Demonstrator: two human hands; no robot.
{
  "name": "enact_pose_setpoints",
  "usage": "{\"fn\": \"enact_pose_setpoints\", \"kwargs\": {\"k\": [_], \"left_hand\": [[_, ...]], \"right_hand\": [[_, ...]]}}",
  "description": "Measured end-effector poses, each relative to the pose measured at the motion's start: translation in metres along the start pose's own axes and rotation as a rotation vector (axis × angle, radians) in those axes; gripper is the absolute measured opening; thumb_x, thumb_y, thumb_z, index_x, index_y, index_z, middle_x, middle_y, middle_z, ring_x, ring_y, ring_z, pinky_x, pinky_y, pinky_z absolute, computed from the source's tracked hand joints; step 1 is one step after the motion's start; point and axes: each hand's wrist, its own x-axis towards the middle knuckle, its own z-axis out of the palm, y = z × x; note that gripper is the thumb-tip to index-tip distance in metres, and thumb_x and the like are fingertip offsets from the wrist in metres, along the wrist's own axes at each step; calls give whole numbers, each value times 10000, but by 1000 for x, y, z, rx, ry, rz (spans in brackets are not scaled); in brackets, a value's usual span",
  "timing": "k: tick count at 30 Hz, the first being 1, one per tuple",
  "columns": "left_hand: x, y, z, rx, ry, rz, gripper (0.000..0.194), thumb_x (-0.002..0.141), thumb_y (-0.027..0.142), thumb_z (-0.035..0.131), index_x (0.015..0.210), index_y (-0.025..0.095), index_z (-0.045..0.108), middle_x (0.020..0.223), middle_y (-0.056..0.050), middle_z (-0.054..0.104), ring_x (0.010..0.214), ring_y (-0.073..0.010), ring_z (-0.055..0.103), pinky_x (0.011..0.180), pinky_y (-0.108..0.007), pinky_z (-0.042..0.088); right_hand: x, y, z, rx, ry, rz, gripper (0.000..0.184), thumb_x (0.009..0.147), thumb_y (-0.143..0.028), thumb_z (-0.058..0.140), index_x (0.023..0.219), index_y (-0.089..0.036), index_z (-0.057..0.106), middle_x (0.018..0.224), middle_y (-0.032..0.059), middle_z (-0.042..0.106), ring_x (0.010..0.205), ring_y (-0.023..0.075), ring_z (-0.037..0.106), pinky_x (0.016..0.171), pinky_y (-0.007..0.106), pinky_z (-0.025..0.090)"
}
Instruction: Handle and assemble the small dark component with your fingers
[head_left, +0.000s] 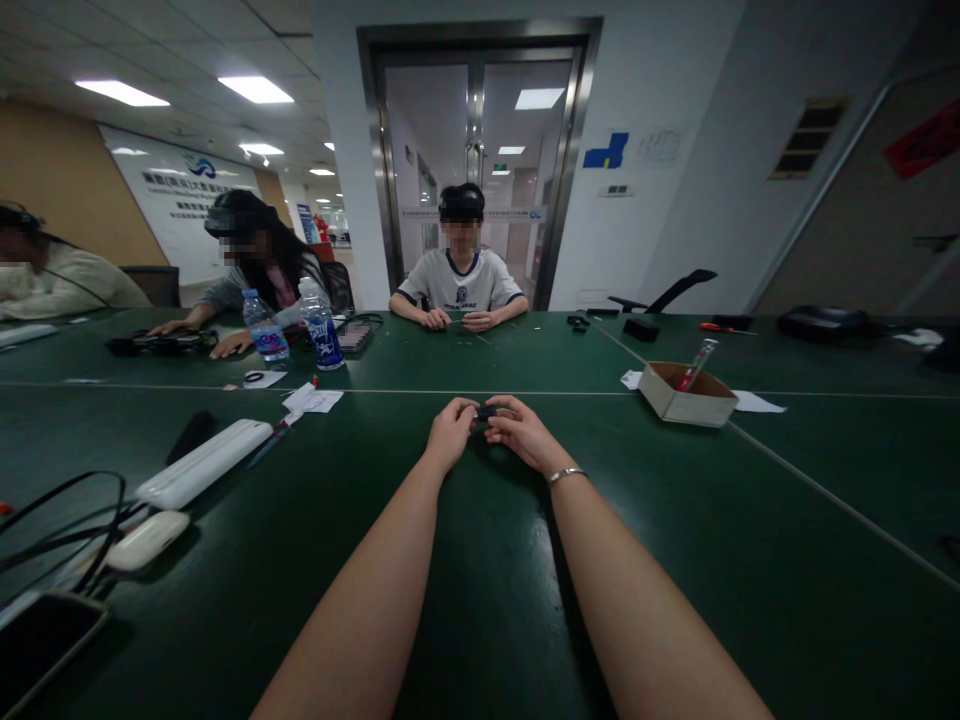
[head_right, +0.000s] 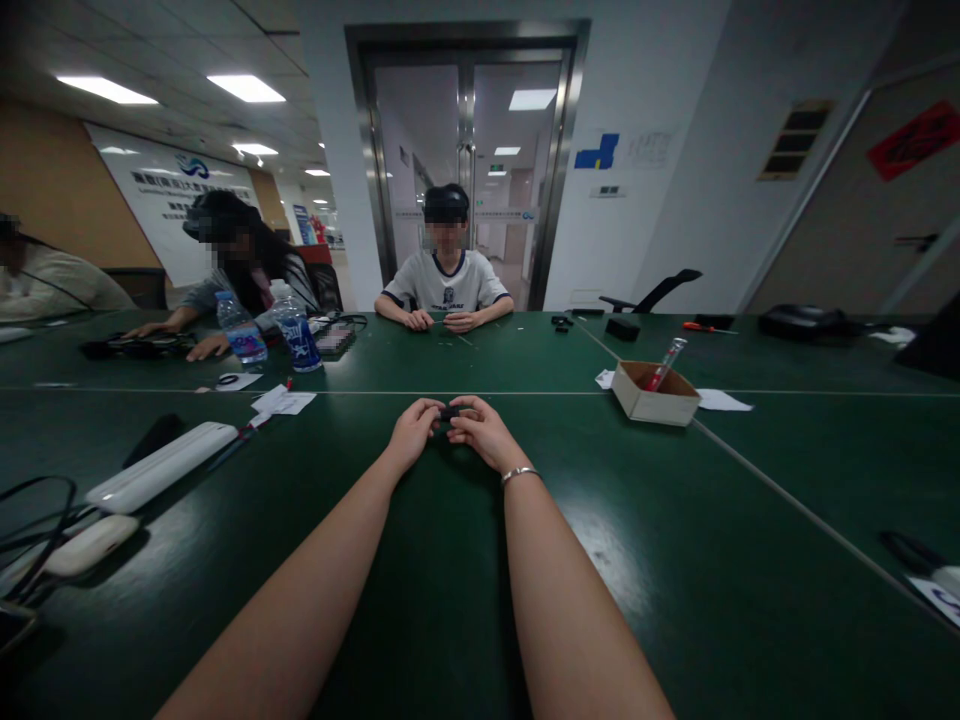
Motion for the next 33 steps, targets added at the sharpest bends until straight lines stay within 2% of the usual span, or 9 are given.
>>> {"fn": "enact_pose_setpoints", "kwargs": {"k": [4, 11, 23, 33], "left_hand": [[-1, 2, 0, 2, 3, -5, 222, 853, 285, 459, 918, 169, 637, 690, -9, 579, 597, -121, 519, 539, -218, 394], [-2, 6, 0, -30, 37, 28, 208, 777, 201, 526, 950, 153, 633, 933, -56, 632, 659, -113, 550, 551, -202, 430], [-2, 7, -1, -59, 44, -24, 214, 807, 213, 491, 958, 161, 634, 857, -52, 615, 654, -118, 543, 555, -200, 440], [2, -1, -1, -30, 24, 41, 266, 740, 141, 518, 980, 154, 633, 892, -59, 613, 715, -132, 555, 593, -209, 454]], "right_hand": [[0, 0, 0, 8, 4, 2, 383, 632, -190, 795, 964, -208, 606, 767, -11, 615, 614, 128, 634, 585, 250, 529], [0, 1, -1, 12, -4, -5, 396, 630, -200, 800, 972, -202, 600, 777, -12, 615, 616, 127, 639, 582, 246, 529], [0, 0, 0, -2, 0, -4, 366, 650, -185, 775, 971, -204, 600, 788, -8, 622, 614, 120, 641, 592, 240, 531], [0, 0, -1, -4, 0, -1, 358, 669, -173, 762, 984, -203, 594, 796, 6, 628, 631, 127, 641, 600, 247, 533]]}}
